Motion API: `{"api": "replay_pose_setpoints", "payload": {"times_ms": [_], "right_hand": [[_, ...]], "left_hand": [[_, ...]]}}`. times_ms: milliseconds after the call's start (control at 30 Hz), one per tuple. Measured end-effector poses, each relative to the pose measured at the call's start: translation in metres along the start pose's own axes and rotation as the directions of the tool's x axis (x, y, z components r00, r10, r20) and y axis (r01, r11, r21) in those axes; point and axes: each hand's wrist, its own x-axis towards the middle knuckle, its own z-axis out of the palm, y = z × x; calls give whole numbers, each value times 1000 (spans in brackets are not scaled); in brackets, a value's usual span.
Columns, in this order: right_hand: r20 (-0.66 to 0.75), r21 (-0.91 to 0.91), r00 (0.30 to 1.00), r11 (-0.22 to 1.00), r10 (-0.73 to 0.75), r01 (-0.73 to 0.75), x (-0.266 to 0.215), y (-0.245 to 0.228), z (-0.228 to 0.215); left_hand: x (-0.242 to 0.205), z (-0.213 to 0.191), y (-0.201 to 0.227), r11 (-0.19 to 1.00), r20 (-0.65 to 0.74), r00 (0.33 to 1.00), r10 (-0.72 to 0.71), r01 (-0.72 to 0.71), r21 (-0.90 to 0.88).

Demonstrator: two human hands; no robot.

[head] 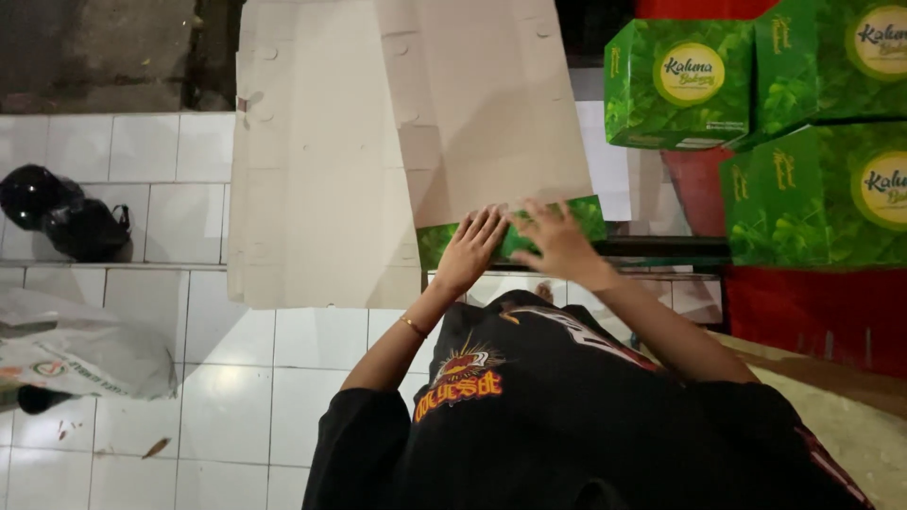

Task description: The person folds flat cardboard sheets into small boxes by creasing along pre-scored lines and tucking tabs to form the structure. They handle multiple boxes one at a time, placing each completed box on a stack to the right.

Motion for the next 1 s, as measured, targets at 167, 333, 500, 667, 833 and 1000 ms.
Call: {"api": "replay_pose_setpoints", "payload": {"times_ms": [167,333,500,667,833,1000], "right_hand": [[51,-146,999,989,-14,22,-24,-5,25],[542,-22,807,964,235,-266,-21,-3,-25],[183,-73,973,989,143,-132,-29,-14,-89],[-289,-220,928,960,-235,175,-28,1,-34],[250,-174,952,976,176,-134,-7,-2,-2],[355,-26,934,999,30,-23,-42,-17,-4]], "left_hand": [[3,2,1,998,49,997,54,-53,-16],[15,-47,13,944,189,982,16,47,-328],[52,-96,-4,888,321,936,147,19,-460],[126,-128,-45,800,83,981,175,-92,-594],[155,-32,-78,912,-27,984,173,-171,-373],[105,-2,-45,920,126,990,60,-6,-392]]}}
